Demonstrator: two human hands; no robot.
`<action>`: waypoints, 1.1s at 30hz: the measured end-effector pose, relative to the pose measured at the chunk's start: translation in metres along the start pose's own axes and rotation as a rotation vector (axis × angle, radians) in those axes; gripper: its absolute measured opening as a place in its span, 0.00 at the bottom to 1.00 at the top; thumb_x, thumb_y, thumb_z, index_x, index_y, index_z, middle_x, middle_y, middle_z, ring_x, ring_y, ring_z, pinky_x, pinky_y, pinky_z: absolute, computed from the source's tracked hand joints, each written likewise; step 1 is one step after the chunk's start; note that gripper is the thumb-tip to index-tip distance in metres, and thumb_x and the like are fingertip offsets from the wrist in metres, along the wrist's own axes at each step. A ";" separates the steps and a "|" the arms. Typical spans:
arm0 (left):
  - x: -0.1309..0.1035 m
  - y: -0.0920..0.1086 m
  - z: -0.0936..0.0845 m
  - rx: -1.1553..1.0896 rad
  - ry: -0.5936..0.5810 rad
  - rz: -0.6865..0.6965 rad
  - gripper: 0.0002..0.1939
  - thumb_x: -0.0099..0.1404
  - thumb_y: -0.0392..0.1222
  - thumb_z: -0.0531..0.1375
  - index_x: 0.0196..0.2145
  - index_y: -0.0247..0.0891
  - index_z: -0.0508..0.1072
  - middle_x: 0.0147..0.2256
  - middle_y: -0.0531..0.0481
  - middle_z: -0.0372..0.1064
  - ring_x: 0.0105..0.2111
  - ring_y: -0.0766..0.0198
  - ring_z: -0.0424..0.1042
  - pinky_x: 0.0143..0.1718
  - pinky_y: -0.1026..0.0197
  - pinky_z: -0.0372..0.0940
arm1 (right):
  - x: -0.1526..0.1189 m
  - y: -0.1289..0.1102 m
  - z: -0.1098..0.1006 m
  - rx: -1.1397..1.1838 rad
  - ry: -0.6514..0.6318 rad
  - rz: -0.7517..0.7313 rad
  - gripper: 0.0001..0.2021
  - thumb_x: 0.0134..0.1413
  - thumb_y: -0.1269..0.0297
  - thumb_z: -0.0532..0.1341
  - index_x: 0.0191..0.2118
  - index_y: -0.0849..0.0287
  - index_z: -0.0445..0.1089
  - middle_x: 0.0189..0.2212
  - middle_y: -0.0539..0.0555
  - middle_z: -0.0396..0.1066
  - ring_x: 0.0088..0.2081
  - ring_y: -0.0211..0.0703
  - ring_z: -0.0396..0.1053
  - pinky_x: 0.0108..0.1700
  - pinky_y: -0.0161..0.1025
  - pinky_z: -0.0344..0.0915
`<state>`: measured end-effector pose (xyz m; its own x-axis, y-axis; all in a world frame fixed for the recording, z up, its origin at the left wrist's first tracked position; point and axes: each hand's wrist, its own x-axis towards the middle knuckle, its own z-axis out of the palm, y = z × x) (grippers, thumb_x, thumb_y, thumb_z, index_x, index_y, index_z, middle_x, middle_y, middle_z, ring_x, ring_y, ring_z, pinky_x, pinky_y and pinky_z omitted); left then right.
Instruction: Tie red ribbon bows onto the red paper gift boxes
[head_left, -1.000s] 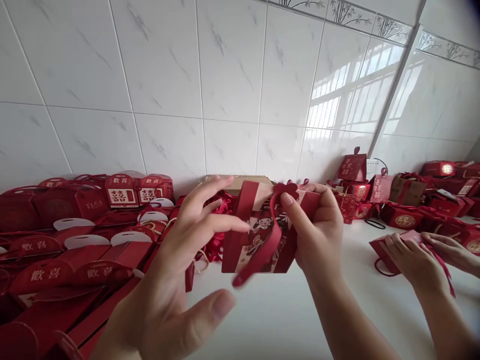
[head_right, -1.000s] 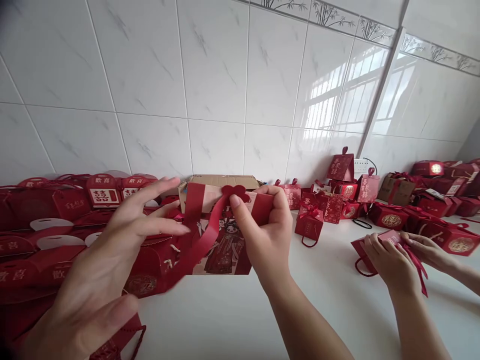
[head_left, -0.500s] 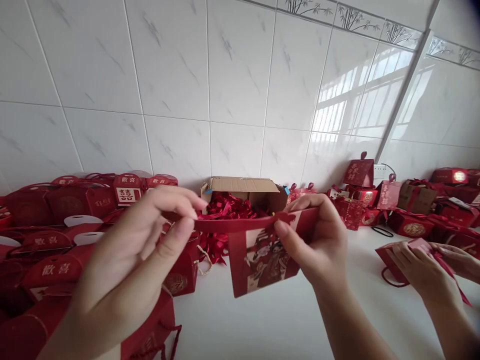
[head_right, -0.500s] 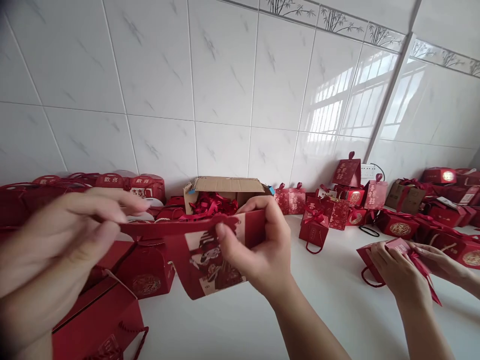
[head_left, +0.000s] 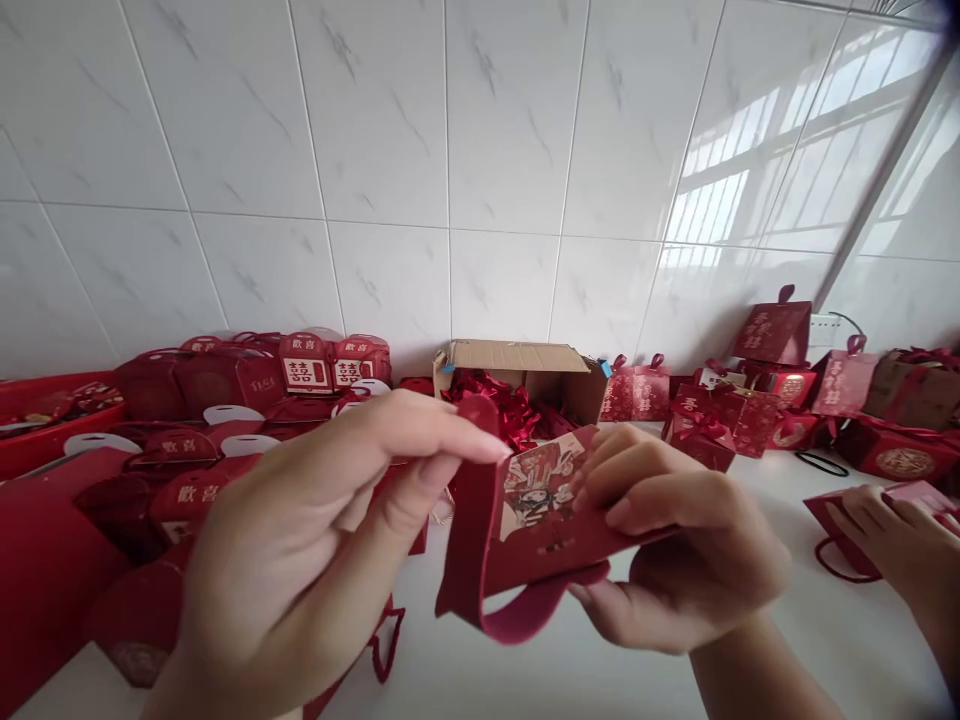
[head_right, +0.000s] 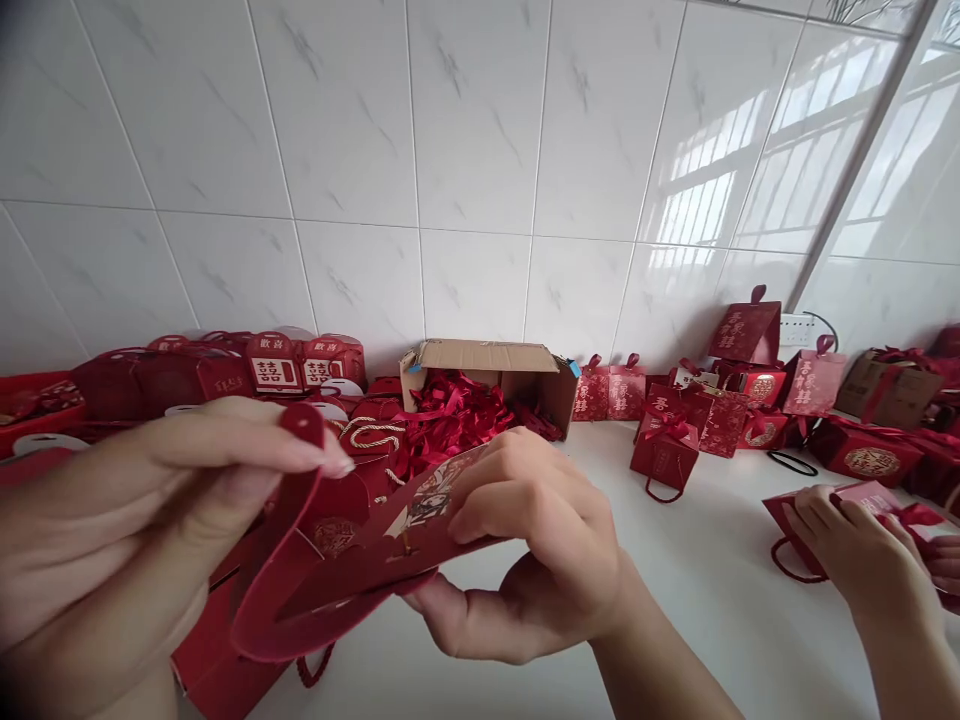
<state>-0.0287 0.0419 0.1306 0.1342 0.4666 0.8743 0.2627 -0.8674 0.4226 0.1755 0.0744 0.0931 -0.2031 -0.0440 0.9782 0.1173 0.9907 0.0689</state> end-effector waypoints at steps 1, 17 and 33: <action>0.001 -0.001 -0.001 0.028 -0.098 0.022 0.12 0.61 0.34 0.58 0.39 0.48 0.76 0.34 0.51 0.73 0.30 0.62 0.72 0.27 0.62 0.69 | -0.001 -0.001 -0.002 -0.012 0.001 0.021 0.18 0.41 0.68 0.70 0.39 0.54 0.65 0.24 0.50 0.69 0.25 0.42 0.69 0.27 0.41 0.69; -0.001 -0.002 0.014 -0.048 -0.273 0.022 0.16 0.58 0.30 0.63 0.39 0.50 0.77 0.33 0.54 0.78 0.30 0.61 0.76 0.27 0.63 0.73 | -0.001 0.001 -0.007 -0.029 0.000 0.037 0.20 0.38 0.70 0.70 0.39 0.53 0.66 0.25 0.50 0.70 0.26 0.43 0.70 0.26 0.41 0.68; 0.001 0.001 0.014 -0.134 -0.346 -0.069 0.11 0.60 0.32 0.61 0.39 0.43 0.75 0.30 0.54 0.75 0.27 0.66 0.74 0.26 0.67 0.69 | 0.003 0.003 -0.003 -0.063 0.076 -0.004 0.15 0.41 0.72 0.67 0.36 0.60 0.65 0.27 0.52 0.67 0.26 0.40 0.67 0.26 0.40 0.69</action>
<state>-0.0154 0.0442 0.1286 0.4416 0.5356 0.7198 0.1578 -0.8361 0.5254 0.1778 0.0772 0.0964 -0.1297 -0.0595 0.9898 0.1779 0.9806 0.0822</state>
